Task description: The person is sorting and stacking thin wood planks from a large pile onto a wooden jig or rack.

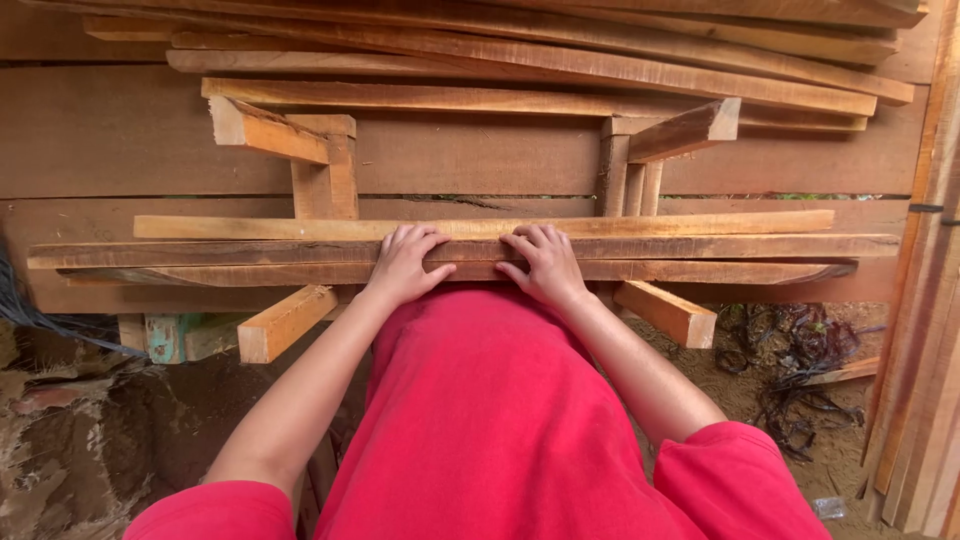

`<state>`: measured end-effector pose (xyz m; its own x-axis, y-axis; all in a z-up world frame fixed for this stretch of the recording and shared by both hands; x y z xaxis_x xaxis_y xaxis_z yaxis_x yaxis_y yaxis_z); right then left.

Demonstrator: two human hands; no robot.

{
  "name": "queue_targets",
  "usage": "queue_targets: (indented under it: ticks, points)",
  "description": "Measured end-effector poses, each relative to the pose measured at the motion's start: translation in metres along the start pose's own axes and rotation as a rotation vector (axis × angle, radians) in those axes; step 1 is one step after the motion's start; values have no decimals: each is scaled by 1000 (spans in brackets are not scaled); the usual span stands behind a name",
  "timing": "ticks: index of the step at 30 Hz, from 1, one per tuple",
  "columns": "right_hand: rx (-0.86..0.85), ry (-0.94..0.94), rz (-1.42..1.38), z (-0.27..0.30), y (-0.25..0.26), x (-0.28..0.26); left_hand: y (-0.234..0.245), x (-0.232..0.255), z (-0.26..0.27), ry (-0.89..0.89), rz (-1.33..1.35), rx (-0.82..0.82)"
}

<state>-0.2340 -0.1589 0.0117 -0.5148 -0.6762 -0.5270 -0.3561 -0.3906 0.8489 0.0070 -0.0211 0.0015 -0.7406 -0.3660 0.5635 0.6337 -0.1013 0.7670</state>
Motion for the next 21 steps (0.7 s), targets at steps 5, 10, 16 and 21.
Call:
queue_targets:
  ticks: [5,10,16,21]
  points:
    - [-26,37,33,-3,2,-3,-1,1,-4,-65,-109,-57]
    - [-99,98,161,-3,2,-4,-12,0,6,-247,-398,-5]
    - [-130,129,248,4,-16,7,-28,-8,11,-283,-361,109]
    - [-113,102,164,0,0,-5,-22,0,9,-246,-236,140]
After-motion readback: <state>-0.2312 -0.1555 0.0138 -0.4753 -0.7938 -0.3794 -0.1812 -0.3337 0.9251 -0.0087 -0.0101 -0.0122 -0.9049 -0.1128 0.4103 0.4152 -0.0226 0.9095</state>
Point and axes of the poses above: each hand's wrist, its own z-axis away from the middle knuckle, its own y-axis out of the back of the hand, x = y × z, the point moved 2 cm from there along -z, towards the middle knuckle, and after that the axes turned 8 degrees about x, right-handed, at the moved point
